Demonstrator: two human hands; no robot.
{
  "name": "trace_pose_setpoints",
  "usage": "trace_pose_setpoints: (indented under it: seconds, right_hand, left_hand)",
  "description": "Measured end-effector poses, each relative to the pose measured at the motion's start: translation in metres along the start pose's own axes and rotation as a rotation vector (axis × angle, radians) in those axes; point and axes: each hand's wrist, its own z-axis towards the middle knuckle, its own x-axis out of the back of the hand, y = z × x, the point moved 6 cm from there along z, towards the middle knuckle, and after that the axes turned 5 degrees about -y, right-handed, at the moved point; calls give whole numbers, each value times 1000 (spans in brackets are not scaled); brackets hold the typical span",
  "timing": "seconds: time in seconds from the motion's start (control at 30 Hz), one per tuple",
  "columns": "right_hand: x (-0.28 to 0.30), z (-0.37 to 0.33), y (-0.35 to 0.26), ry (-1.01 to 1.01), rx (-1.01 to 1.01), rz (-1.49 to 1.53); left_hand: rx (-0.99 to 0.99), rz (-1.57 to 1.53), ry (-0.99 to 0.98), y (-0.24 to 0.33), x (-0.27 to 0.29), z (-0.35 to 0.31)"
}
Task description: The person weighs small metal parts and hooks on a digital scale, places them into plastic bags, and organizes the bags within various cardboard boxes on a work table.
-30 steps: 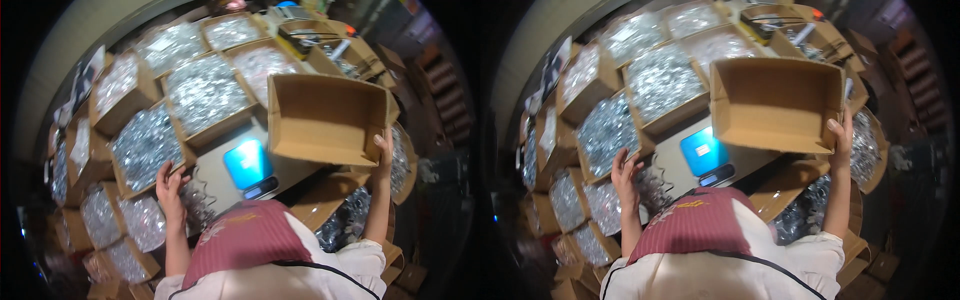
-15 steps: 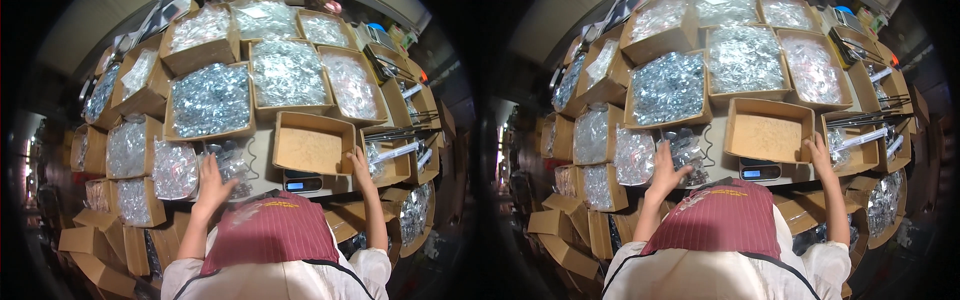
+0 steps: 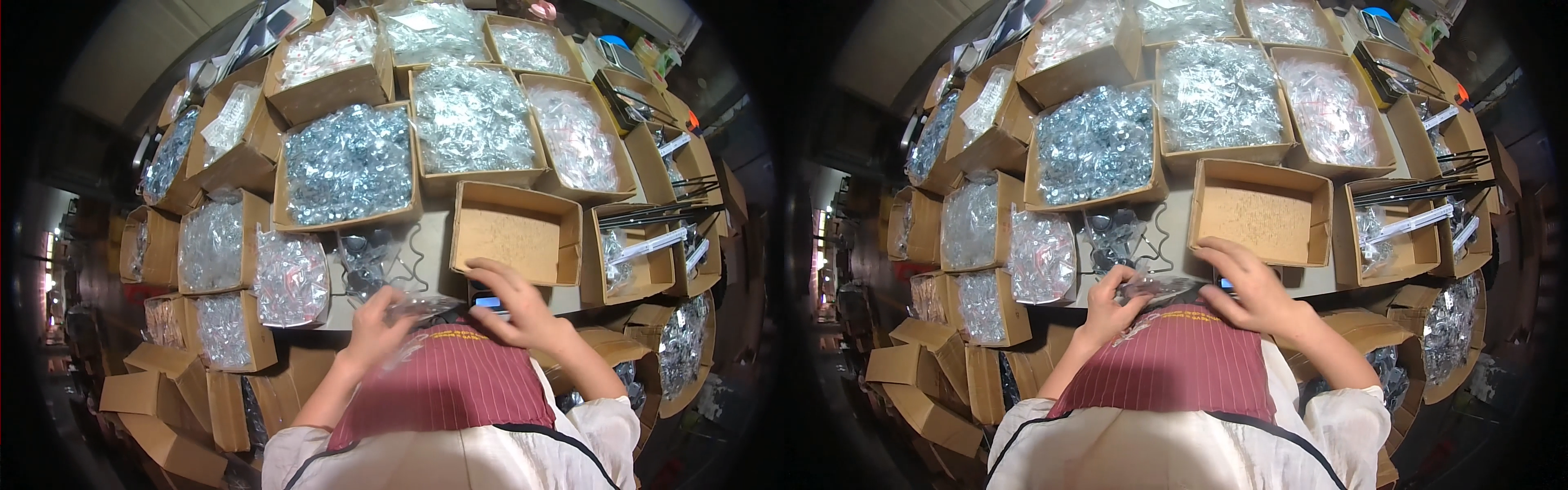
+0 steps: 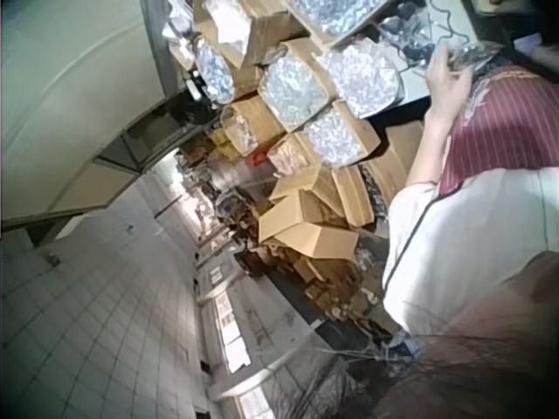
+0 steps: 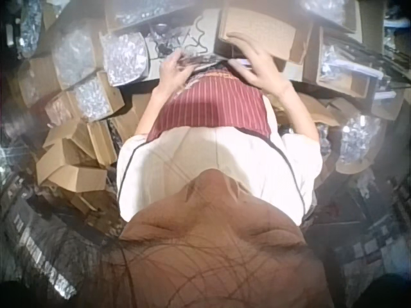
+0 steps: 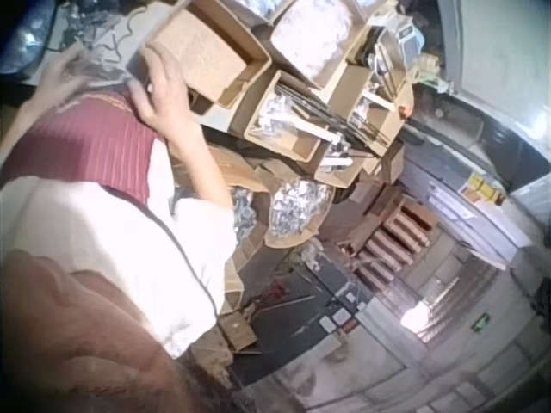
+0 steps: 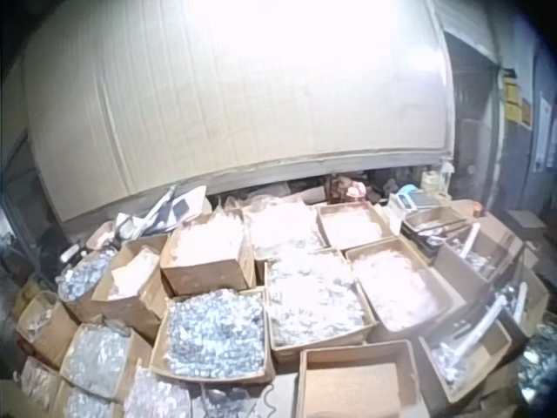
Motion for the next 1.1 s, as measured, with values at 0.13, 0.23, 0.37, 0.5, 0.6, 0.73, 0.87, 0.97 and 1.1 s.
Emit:
trace_pose_setpoints:
  seconds: [0.13,0.23,0.37,0.5,0.6,0.73,0.87,0.97,1.1]
  right_hand:
    - [-22,4,2,-91,-143,325]
    - [6,-14,13,107,-227,283]
    - [81,-62,43,591,-485,530]
    - [148,-126,66,1101,-426,661]
    - [177,-187,86,1046,-717,-284]
    - [164,-190,58,1168,-557,-138]
    - [120,-127,14,872,-401,-215]
    - [68,-69,-5,520,-260,-49]
    - [-9,-21,-4,160,-45,126]
  left_hand:
    - [3,-618,-134,41,-1,19]
    - [34,-768,-171,29,-3,36]
    - [-4,281,144,-43,26,37]
    - [287,461,59,-110,21,23]
    - [218,459,15,-80,9,41]
    - [361,608,-39,-107,-6,54]
    - [301,634,38,-106,1,63]
    - [335,405,151,-125,13,67]
    - [232,-51,288,-145,22,63]
